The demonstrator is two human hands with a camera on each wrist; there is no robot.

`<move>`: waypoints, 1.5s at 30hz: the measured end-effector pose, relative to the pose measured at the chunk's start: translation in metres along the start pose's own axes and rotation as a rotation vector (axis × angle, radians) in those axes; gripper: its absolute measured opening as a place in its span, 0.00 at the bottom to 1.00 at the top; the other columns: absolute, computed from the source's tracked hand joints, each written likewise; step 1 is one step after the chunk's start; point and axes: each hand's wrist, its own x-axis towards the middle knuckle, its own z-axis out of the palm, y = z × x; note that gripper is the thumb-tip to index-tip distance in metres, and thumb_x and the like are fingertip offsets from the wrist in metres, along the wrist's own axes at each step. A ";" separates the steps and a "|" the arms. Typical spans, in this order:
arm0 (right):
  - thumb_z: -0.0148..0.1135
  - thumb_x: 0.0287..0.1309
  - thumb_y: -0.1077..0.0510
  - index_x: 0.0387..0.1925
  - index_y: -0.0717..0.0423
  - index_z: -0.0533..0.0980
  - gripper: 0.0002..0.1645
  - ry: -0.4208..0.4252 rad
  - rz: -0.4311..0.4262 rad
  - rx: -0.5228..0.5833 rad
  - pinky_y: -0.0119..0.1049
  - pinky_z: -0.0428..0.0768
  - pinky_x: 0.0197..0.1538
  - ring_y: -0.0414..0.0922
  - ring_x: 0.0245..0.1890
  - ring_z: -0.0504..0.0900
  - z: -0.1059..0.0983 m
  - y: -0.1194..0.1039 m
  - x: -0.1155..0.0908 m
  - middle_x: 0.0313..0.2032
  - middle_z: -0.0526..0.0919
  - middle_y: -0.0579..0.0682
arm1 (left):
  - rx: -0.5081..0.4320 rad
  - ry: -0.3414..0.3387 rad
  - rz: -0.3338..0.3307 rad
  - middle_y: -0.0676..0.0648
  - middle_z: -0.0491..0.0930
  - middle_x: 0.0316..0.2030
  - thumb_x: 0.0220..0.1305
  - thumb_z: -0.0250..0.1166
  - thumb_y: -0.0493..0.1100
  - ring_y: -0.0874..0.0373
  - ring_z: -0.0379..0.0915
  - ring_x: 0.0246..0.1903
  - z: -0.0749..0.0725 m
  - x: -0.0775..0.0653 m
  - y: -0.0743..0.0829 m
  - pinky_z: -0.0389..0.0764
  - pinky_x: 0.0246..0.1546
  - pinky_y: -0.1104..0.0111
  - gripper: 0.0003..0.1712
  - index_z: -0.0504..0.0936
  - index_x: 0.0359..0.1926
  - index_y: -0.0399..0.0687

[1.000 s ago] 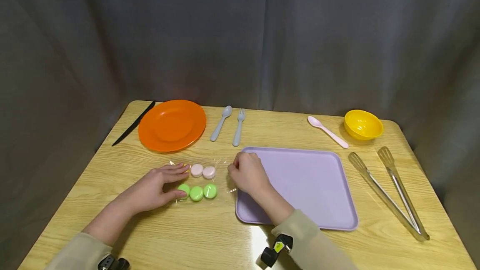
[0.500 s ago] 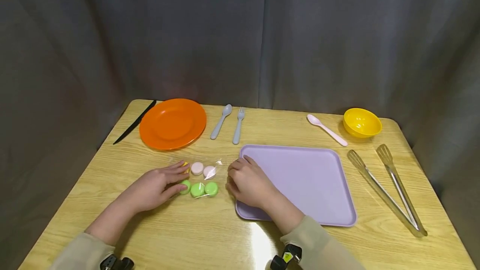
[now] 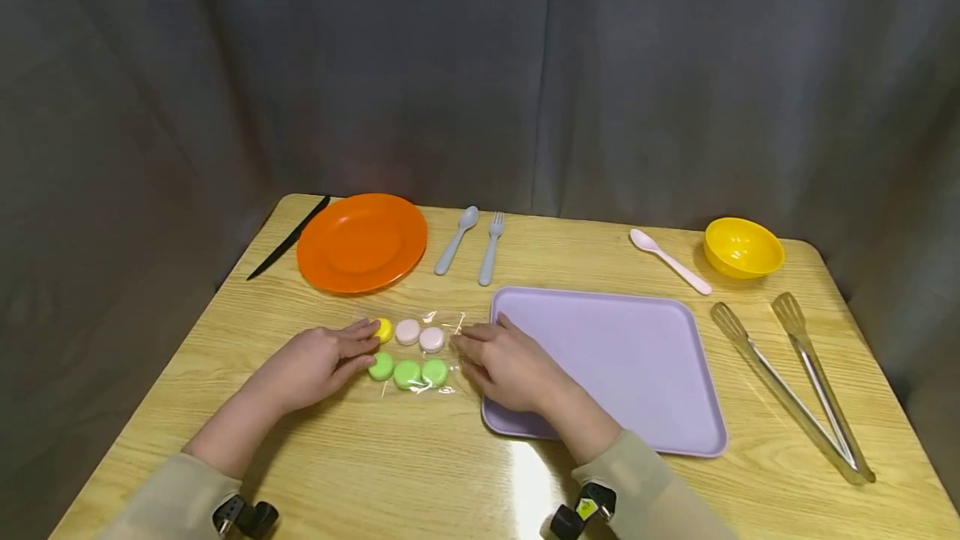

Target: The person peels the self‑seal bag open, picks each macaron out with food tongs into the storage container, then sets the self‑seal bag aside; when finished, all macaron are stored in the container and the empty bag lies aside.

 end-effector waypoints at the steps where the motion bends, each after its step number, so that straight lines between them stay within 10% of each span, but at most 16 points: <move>1: 0.63 0.76 0.55 0.68 0.58 0.78 0.24 -0.003 0.002 0.002 0.64 0.60 0.75 0.54 0.69 0.76 0.000 0.001 0.000 0.64 0.81 0.58 | 0.019 0.013 0.008 0.41 0.78 0.66 0.74 0.71 0.47 0.47 0.75 0.65 0.001 0.000 0.001 0.80 0.60 0.48 0.20 0.87 0.61 0.42; 24: 0.59 0.79 0.52 0.64 0.61 0.80 0.22 0.020 0.009 0.014 0.61 0.55 0.77 0.54 0.71 0.73 0.004 0.001 0.000 0.67 0.79 0.58 | 0.228 0.329 0.138 0.46 0.89 0.39 0.67 0.74 0.39 0.51 0.88 0.37 0.009 -0.002 0.016 0.88 0.43 0.54 0.11 0.85 0.48 0.42; 35: 0.61 0.77 0.51 0.73 0.64 0.71 0.32 0.056 0.020 0.073 0.59 0.56 0.78 0.54 0.70 0.74 0.004 0.002 -0.001 0.68 0.78 0.60 | 0.076 0.151 0.040 0.49 0.85 0.45 0.69 0.72 0.34 0.56 0.82 0.45 0.000 0.007 0.025 0.86 0.48 0.58 0.22 0.83 0.62 0.39; 45: 0.67 0.72 0.44 0.65 0.66 0.77 0.34 0.020 0.014 0.050 0.58 0.55 0.78 0.57 0.73 0.69 0.005 0.003 0.000 0.71 0.73 0.62 | -0.079 0.095 -0.037 0.58 0.75 0.35 0.71 0.70 0.35 0.64 0.69 0.33 0.001 0.012 0.031 0.79 0.34 0.69 0.05 0.90 0.44 0.45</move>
